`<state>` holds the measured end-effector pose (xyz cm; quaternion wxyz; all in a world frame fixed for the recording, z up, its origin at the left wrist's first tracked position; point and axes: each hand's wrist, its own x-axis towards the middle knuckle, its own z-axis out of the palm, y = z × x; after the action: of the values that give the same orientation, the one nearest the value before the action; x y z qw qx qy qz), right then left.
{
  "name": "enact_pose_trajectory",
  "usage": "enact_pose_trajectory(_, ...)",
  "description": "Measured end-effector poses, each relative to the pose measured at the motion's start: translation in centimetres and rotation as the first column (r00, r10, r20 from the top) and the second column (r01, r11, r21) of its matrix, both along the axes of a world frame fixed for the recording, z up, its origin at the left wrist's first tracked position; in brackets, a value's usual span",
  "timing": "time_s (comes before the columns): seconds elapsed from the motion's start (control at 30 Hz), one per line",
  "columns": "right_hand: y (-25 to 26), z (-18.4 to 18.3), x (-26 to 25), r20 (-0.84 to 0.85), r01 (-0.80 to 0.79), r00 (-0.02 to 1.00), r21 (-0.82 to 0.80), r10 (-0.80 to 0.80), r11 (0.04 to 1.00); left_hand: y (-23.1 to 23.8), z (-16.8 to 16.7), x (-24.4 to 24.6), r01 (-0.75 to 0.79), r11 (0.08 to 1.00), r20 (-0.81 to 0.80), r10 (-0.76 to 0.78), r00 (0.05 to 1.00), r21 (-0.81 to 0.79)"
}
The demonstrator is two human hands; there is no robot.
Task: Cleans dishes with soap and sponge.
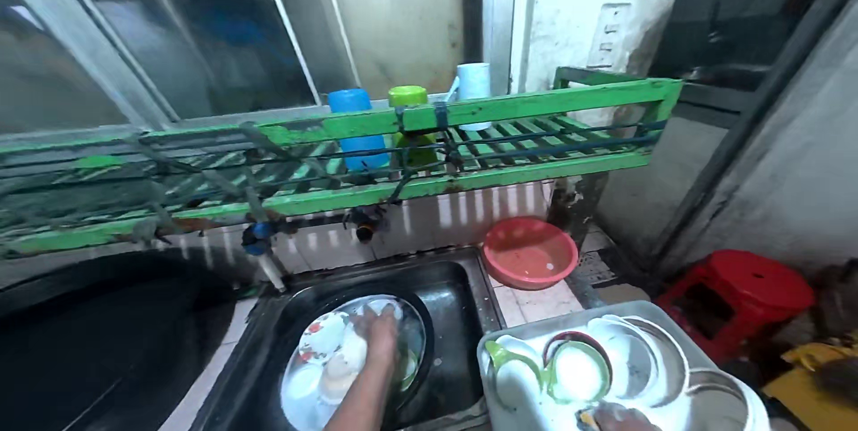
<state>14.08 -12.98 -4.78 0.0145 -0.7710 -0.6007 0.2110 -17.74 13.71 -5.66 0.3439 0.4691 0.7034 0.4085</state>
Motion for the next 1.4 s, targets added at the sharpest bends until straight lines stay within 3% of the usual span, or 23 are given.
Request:
enact_pose_trajectory(0.07,0.4,-0.1,-0.1,0.02,0.011,1.0,-0.081,-0.009,0.997,-3.1,2.4,5.6,0.303,0.941,-0.107,-0.289,0.951,0.149)
enact_pose_trajectory(0.13,0.6,0.0,-0.1,0.024,0.038,0.999,-0.146,-0.035,0.989,-7.4,2.5,11.4,0.655,0.718,-0.217,-0.618,0.756,0.236)
enact_pose_trajectory(0.2,0.3,0.3,0.0,-0.019,0.105,0.994,-0.098,-0.108,0.99,-11.1,1.7,15.7,0.942,0.321,-0.457,-0.827,0.327,0.093)
enact_pose_trajectory(0.27,-0.5,0.5,0.2,-0.087,0.195,0.978,0.086,-0.188,0.977,-13.5,0.2,18.2,0.989,0.074,-0.593,-0.805,-0.015,-0.125)
enact_pose_trajectory(0.33,-1.2,0.8,0.2,-0.195,0.314,0.943,0.255,-0.27,0.914,-14.3,-1.7,19.1,0.953,0.013,-0.652,-0.732,-0.197,-0.303)
enact_pose_trajectory(0.37,-1.5,0.8,0.3,-0.263,0.368,0.92,0.326,-0.291,0.871,-14.5,-2.0,19.3,0.944,0.012,-0.677,-0.7,-0.228,-0.33)
enact_pose_trajectory(0.47,-2.1,0.6,0.6,-0.439,0.461,0.859,0.439,-0.264,0.772,-14.4,-2.1,19.6,0.977,-0.026,-0.741,-0.647,-0.179,-0.212)
enact_pose_trajectory(0.57,-2.3,0.7,0.4,-0.537,0.528,0.807,0.472,-0.245,0.706,-13.9,1.0,20.6,0.891,-0.062,-0.58,-0.739,-0.343,-0.449)
enact_pose_trajectory(0.63,-2.3,0.7,0.6,-0.595,0.586,0.758,0.442,-0.267,0.679,-13.5,2.4,21.5,0.852,-0.029,-0.468,-0.825,-0.315,-0.523)
enact_pose_trajectory(0.67,-2.2,0.5,0.8,-0.624,0.616,0.73,0.426,-0.278,0.662,-13.2,2.5,21.6,0.866,0.021,-0.419,-0.881,-0.221,-0.5)
enact_pose_trajectory(0.73,-1.9,0.6,1.0,-0.715,0.708,0.63,0.369,-0.303,0.602,-12.4,1.9,21.3,0.912,0.201,-0.211,-0.969,0.13,-0.358)
enact_pose_trajectory(0.8,-1.3,1.4,0.7,-0.766,0.769,0.567,0.36,-0.303,0.529,-12.9,2.1,20.7,0.874,0.424,0.13,-0.877,0.462,-0.237)
enact_pose_trajectory(0.87,-0.8,2.9,-0.5,-0.699,0.687,0.676,0.482,-0.233,0.544,-15.1,4.0,20.1,0.822,0.536,0.315,-0.76,0.569,-0.192)
enact_pose_trajectory(0.93,0.4,3.9,-1.6,-0.593,0.546,0.79,0.561,-0.159,0.622,-17.9,5.8,19.8,0.805,0.581,0.339,-0.738,0.583,-0.12)
enact_pose_trajectory(0.97,1.2,4.3,-1.6,-0.603,0.549,0.781,0.535,-0.165,0.642,-19.0,6.5,19.7,0.802,0.592,0.329,-0.743,0.583,-0.084)
enact_pose_trajectory(1.1,5.1,5.1,2.4,-0.91,0.733,0.32,0.062,-0.264,0.677,-20.6,7.1,17.7,0.833,0.526,0.124,-0.85,0.512,0.171)
enact_pose_trajectory(1.13,5.5,5.1,2.4,-0.921,0.73,0.286,0.03,-0.265,0.683,-20.6,6.6,17.4,0.81,0.516,0.039,-0.849,0.528,0.277)
enact_pose_trajectory(1.17,5.5,5.3,1.6,-0.904,0.732,0.331,0.065,-0.27,0.679,-20.2,5.9,17.1,0.786,0.506,-0.029,-0.835,0.55,0.355)
enact_pose_trajectory(1.2,5.2,5.5,0.2,-0.853,0.713,0.449,0.163,-0.266,0.682,-19.6,5.5,16.9,0.779,0.497,-0.076,-0.823,0.563,0.382)
enact_pose_trajectory(1.27,3.8,6.0,-3.2,-0.662,0.556,0.73,0.429,-0.171,0.712,-17.7,6.1,15.8,0.855,0.457,-0.107,-0.864,0.492,0.244)
enact_pose_trajectory(1.3,3.3,5.7,-4.2,-0.616,0.507,0.778,0.5,-0.123,0.702,-17.0,7.0,15.1,0.898,0.411,-0.089,-0.9,0.427,0.156)
enact_pose_trajectory(1.33,3.1,5.4,-4.3,-0.68,0.553,0.725,0.479,-0.111,0.682,-16.7,7.6,14.3,0.92,0.369,-0.056,-0.924,0.379,0.134)
enact_pose_trajectory(1.4,3.6,4.8,-2.3,-0.896,0.717,0.426,0.249,-0.127,0.651,-16.7,8.0,13.5,0.919,0.364,0.119,-0.93,0.348,0.154)
